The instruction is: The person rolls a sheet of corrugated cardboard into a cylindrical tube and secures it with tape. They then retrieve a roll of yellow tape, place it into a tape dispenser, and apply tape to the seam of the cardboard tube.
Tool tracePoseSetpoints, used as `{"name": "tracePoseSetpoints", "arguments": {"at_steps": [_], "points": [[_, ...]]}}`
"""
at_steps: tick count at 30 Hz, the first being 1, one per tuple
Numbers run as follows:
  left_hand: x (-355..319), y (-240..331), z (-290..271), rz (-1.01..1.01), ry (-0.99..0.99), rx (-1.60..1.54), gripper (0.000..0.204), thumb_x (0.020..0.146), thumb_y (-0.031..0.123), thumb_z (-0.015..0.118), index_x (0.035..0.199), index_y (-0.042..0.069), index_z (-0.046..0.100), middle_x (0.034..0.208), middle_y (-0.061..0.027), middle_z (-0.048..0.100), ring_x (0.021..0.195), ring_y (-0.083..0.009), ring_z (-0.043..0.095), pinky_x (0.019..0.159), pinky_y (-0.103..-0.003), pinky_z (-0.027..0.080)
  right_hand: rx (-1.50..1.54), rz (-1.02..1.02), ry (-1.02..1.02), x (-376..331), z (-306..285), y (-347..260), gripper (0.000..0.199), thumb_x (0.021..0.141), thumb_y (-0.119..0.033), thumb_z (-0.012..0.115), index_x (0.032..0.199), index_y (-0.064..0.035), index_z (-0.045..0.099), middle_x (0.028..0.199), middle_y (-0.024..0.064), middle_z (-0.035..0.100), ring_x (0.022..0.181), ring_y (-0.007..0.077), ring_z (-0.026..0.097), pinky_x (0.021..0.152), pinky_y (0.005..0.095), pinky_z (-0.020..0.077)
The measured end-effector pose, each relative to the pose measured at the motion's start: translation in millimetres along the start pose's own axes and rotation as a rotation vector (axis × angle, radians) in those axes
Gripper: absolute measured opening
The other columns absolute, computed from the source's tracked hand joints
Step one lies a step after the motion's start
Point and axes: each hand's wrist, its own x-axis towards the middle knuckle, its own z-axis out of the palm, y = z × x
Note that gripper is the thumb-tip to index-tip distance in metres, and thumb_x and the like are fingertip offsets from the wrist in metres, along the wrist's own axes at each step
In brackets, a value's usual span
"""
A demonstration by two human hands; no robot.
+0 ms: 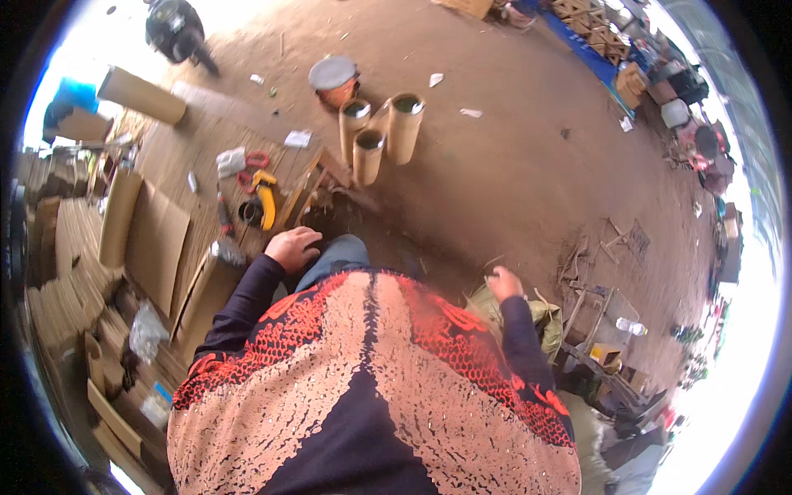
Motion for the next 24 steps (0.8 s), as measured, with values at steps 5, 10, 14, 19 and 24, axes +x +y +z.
{"name": "tracePoseSetpoints", "arguments": {"at_steps": [5,10,14,19,24], "points": [[100.3,12.0,30.2,0.141,-0.167,0.139,0.021,0.087,0.031,0.063,0.098,0.015,0.071,0.095,-0.0095,0.071,0.096,-0.0311,0.069,0.081,-0.045,0.057,0.060,-0.131,-0.251,-2.5,163.3,117.3,0.028,0.091,-0.031,0.067,0.106,-0.0088,0.072,0.100,0.0151,0.073,0.093,0.0341,0.070,0.082,0.0463,0.0545],[165.3,10.0,30.8,0.123,-0.534,0.112,0.039,0.091,0.039,0.064,0.121,0.014,0.070,0.116,-0.0150,0.071,0.111,-0.0340,0.067,0.095,-0.046,0.054,0.297,-0.156,-0.603,50.6,222.7,92.6,0.035,0.093,-0.038,0.065,0.112,-0.0090,0.074,0.108,0.0162,0.074,0.101,0.0325,0.071,0.090,0.0424,0.0538],[238.4,10.1,22.7,0.115,-0.720,0.129,0.045,0.089,0.042,0.064,0.122,0.012,0.070,0.116,-0.0194,0.071,0.109,-0.0376,0.067,0.094,-0.048,0.054,0.286,-0.162,-0.413,114.1,117.5,46.6,0.043,0.093,-0.040,0.066,0.120,-0.0063,0.071,0.111,0.0183,0.074,0.105,0.0292,0.071,0.092,0.0401,0.0538],[367.8,-57.9,90.8,0.093,-0.787,0.014,0.053,0.089,0.046,0.063,0.124,0.006,0.067,0.119,-0.0225,0.070,0.109,-0.0402,0.067,0.095,-0.048,0.054,0.621,0.003,-0.159,226.0,-125.6,-47.6,0.040,0.093,-0.019,0.071,0.130,-0.0034,0.065,0.100,0.0096,0.076,0.085,0.0130,0.072,0.080,0.0309,0.0570],[460.9,-126.0,47.2,0.194,-0.967,0.255,0.046,0.094,0.044,0.057,0.131,0.018,0.066,0.135,-0.0123,0.066,0.115,-0.0315,0.066,0.097,-0.043,0.055,0.095,-0.234,-0.056,395.5,-300.4,-139.4,0.042,0.092,-0.030,0.068,0.128,-0.0077,0.065,0.116,0.0192,0.072,0.102,0.0363,0.070,0.089,0.0449,0.0544]]}}
